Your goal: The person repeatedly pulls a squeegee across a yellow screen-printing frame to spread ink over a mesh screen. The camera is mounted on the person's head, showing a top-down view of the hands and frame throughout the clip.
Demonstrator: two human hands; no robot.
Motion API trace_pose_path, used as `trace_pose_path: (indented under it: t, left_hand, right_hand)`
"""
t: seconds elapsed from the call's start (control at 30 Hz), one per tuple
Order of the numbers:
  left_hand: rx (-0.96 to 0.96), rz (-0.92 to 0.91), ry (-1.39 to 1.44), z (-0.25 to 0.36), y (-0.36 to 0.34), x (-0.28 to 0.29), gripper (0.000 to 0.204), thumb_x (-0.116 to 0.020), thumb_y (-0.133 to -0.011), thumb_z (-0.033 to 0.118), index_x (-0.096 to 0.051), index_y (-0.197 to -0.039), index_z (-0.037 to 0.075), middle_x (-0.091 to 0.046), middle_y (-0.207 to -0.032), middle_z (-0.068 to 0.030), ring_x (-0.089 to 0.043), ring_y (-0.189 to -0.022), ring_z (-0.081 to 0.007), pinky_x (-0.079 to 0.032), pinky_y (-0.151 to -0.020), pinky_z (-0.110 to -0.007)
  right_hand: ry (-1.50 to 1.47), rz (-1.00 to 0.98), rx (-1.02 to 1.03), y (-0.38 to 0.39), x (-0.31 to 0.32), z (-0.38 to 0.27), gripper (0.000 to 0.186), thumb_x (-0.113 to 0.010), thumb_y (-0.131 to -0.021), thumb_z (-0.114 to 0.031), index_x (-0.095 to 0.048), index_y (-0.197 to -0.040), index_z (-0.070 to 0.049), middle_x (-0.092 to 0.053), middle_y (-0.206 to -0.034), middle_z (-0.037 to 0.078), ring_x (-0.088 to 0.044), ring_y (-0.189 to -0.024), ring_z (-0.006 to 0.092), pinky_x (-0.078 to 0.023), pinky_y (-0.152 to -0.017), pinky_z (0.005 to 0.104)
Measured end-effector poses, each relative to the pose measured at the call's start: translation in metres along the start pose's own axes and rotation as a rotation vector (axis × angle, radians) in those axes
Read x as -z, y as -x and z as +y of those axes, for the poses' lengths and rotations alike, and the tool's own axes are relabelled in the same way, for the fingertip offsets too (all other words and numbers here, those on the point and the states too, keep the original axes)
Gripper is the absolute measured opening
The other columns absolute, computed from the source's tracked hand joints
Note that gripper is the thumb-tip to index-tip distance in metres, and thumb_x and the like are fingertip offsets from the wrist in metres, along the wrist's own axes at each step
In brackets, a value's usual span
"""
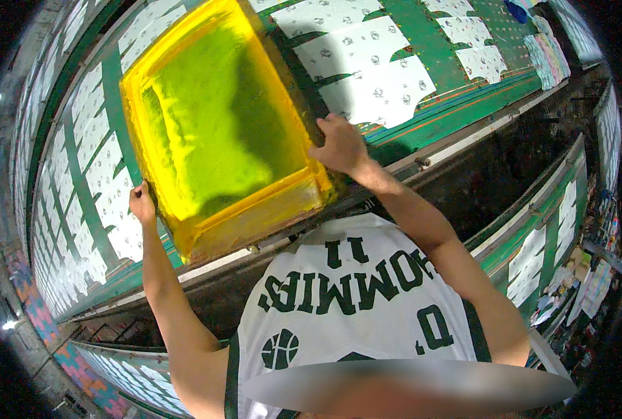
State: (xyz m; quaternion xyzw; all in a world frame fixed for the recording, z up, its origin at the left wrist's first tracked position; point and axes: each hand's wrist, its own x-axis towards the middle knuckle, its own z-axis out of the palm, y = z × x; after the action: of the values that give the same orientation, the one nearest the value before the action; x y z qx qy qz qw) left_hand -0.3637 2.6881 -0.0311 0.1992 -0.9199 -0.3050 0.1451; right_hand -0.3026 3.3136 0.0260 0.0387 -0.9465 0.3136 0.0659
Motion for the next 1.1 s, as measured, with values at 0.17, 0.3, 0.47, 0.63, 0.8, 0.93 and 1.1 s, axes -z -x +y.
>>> trace_pose_path:
  t: [0.17,0.3,0.47,0.63,0.8,0.93,1.1]
  left_hand:
    - [0.006,0.006,0.124,0.111,0.034,-0.068,0.028,-0.073,-0.095,0.027,-0.072,-0.097,-0.001,-0.073,-0.094,-0.0096,-0.063,-0.087,-0.0219,-0.05,-0.084,-0.035]
    - [-0.083,0.051,0.307,0.204,0.088,-0.142,0.025,-0.067,-0.096,0.022,-0.075,-0.102,-0.002,-0.075,-0.1,-0.0127,-0.066,-0.094,-0.0221,-0.05,-0.09,-0.035]
    - [-0.009,0.054,0.365,0.307,0.158,-0.223,0.025,-0.066,-0.098,0.022,-0.071,-0.103,-0.002,-0.074,-0.098,-0.0112,-0.065,-0.089,-0.0219,-0.05,-0.085,-0.034]
    - [-0.038,0.073,0.267,0.363,0.201,-0.266,0.025,-0.067,-0.098,0.025,-0.07,-0.1,0.0,-0.072,-0.092,-0.0105,-0.063,-0.082,-0.019,-0.05,-0.079,-0.034]
    - [-0.002,0.096,0.122,0.382,0.21,-0.278,0.029,-0.069,-0.095,0.029,-0.069,-0.1,0.001,-0.073,-0.091,-0.013,-0.065,-0.081,-0.0222,-0.051,-0.078,-0.036]
    - [0.028,0.104,0.054,0.381,0.212,-0.282,0.03,-0.069,-0.094,0.03,-0.069,-0.1,0.001,-0.073,-0.089,-0.0143,-0.066,-0.079,-0.025,-0.052,-0.076,-0.039]
    - [0.111,0.073,-0.139,0.386,0.21,-0.294,0.04,-0.068,-0.091,0.041,-0.071,-0.106,0.004,-0.075,-0.099,-0.0208,-0.072,-0.094,-0.0387,-0.054,-0.086,-0.046]
  right_hand:
    - [-0.016,-0.064,-0.037,-0.018,0.068,0.112,0.049,-0.078,-0.074,-0.038,-0.07,-0.098,0.004,-0.069,-0.099,0.028,-0.067,-0.097,0.0472,-0.055,-0.087,0.0537]
    - [0.0,-0.051,-0.066,-0.017,0.119,0.226,0.058,-0.078,-0.076,-0.037,-0.071,-0.113,0.006,-0.069,-0.115,0.029,-0.065,-0.11,0.0459,-0.053,-0.098,0.0493]
    - [0.135,-0.055,-0.064,-0.019,0.171,0.365,0.07,-0.078,-0.076,-0.04,-0.067,-0.128,0.005,-0.065,-0.129,0.031,-0.06,-0.123,0.0463,-0.047,-0.11,0.0502]
    - [0.073,-0.083,-0.06,-0.012,0.21,0.442,0.07,-0.079,-0.077,-0.04,-0.067,-0.128,0.005,-0.064,-0.132,0.031,-0.06,-0.126,0.0451,-0.047,-0.111,0.0489]
    - [0.045,-0.126,-0.083,-0.013,0.216,0.46,0.068,-0.078,-0.079,-0.04,-0.066,-0.13,0.005,-0.061,-0.138,0.031,-0.057,-0.132,0.0449,-0.045,-0.114,0.0482]
    - [0.044,-0.157,-0.092,-0.013,0.211,0.459,0.068,-0.078,-0.082,-0.038,-0.064,-0.132,0.006,-0.062,-0.136,0.031,-0.058,-0.129,0.0452,-0.046,-0.113,0.0489]
    - [0.03,-0.2,-0.116,-0.011,0.211,0.451,0.07,-0.078,-0.086,-0.032,-0.058,-0.139,0.009,-0.06,-0.137,0.029,-0.056,-0.129,0.0438,-0.045,-0.112,0.0484]
